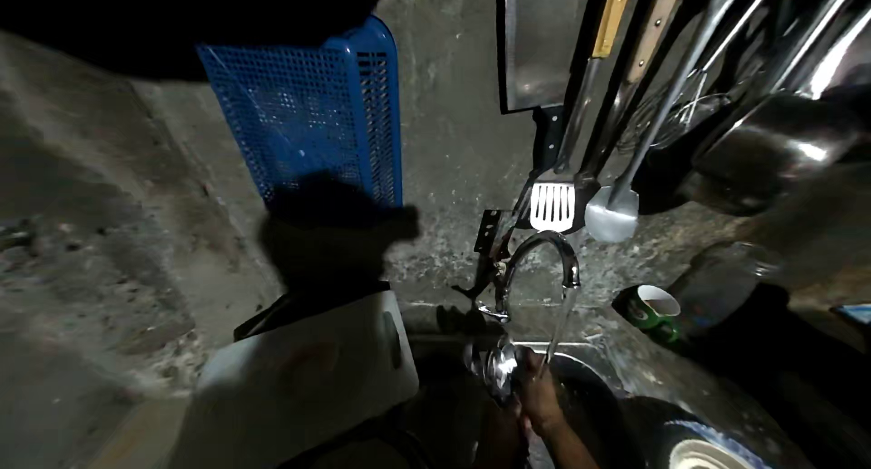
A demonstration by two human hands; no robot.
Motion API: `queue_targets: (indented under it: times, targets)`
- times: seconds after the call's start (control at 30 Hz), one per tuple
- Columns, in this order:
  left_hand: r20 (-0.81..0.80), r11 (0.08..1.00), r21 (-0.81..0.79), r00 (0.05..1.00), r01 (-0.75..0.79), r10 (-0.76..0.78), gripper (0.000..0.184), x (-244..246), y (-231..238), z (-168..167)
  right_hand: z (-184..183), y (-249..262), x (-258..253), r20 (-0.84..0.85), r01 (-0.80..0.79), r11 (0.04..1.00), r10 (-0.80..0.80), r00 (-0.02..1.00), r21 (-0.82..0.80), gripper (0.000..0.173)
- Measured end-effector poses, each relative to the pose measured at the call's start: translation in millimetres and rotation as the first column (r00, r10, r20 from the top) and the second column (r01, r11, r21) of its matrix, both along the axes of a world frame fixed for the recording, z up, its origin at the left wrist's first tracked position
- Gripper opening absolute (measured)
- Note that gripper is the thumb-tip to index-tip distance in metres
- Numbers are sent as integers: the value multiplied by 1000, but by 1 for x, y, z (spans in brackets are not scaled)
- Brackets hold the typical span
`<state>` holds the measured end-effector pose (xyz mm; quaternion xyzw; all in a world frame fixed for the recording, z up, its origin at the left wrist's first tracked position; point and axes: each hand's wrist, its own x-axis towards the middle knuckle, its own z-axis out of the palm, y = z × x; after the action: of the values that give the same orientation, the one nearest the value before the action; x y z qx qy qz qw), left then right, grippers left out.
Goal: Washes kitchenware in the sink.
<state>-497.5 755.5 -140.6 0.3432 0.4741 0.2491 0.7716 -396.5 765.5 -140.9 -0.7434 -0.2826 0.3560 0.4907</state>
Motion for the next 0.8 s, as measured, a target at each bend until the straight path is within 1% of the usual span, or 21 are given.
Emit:
queue_targets:
  times: [0.03, 0.07, 0.1, 0.13, 0.17, 0.2, 0.27, 0.3, 0.33, 0.37, 0.43, 0.47, 0.5, 0.53, 0.57, 0.6, 0.63, 0.67, 0.7, 0.73, 0.8]
  targets:
    - [-14, 1000, -2, 1000, 28, -28, 21, -4, 5, 2, 0, -2, -2, -43, -25, 999, 26, 999, 35, 32]
    - [-4, 998, 8, 998, 62, -62, 24, -8, 7, 2, -1, -4, 2, -81, -35, 998, 39, 996, 51, 34]
    - [0, 994, 34, 995, 105, -105, 24, -12, 8, 3, -3, -4, 8, -96, 11, 998, -5, 995, 64, 28]
    - [7, 986, 60, 988, 156, -156, 23, -16, 7, 5, -4, -4, 14, -90, 93, 992, -86, 992, 81, 23]
    - [6, 978, 72, 980, 196, -197, 25, -18, 7, 8, -3, -3, 20, -93, 179, 979, -170, 981, 101, 24]
    - [0, 970, 91, 974, 225, -226, 26, -17, 8, 11, 3, -3, 26, -121, 230, 968, -218, 968, 95, 28]
    - [-30, 958, 110, 964, 266, -264, 27, -13, 10, 12, 21, -7, 25, -211, 220, 975, -208, 955, 34, 32]
    - [-43, 949, 118, 957, 291, -288, 27, -11, 13, 10, 25, -8, 22, -228, 204, 978, -192, 954, 29, 28]
    - [-45, 940, 132, 949, 315, -311, 26, -10, 16, 6, 26, -9, 20, -201, 201, 979, -187, 961, 48, 20]
    - [-36, 935, 132, 945, 328, -326, 26, -10, 18, 7, 24, -9, 19, -126, 211, 975, -202, 971, 63, 13]
    - [21, 951, 97, 955, 294, -297, 22, -9, 19, 8, 18, -8, 22, 66, 247, 967, -251, 966, 63, 13]
    - [69, 968, 66, 967, 242, -246, 20, -8, 19, 4, 18, -9, 23, 152, 281, 958, -287, 946, 58, 16]
    - [111, 980, 39, 973, 197, -200, 16, -5, 18, 0, 21, -10, 22, 195, 325, 943, -332, 923, 68, 17]
    - [134, 987, 14, 978, 161, -161, 14, -4, 18, -3, 23, -10, 19, 185, 369, 925, -380, 906, 93, 18]
    - [132, 990, 0, 981, 141, -139, 14, -3, 18, -2, 22, -10, 15, 106, 408, 904, -421, 901, 127, 22]
    - [112, 991, -3, 985, 135, -133, 15, -2, 18, 0, 18, -10, 10, -24, 431, 888, -433, 901, 157, 28]
    - [87, 991, -5, 988, 132, -131, 14, -2, 19, 0, 15, -10, 5, -164, 427, 889, -402, 901, 167, 34]
    - [52, 991, -4, 989, 136, -135, 13, -3, 19, -2, 9, -9, 1, -244, 405, 900, -362, 900, 161, 33]
    - [24, 989, -1, 989, 146, -146, 14, -5, 20, -4, 3, -6, 2, -255, 373, 916, -329, 909, 150, 25]
    - [5, 990, 11, 990, 140, -140, 14, -7, 20, -4, -2, -1, 8, -204, 336, 933, -307, 930, 127, 15]
    - [-19, 991, -2, 991, 132, -132, 15, -9, 19, -5, -10, 10, 18, -70, 283, 956, -278, 958, 81, 18]
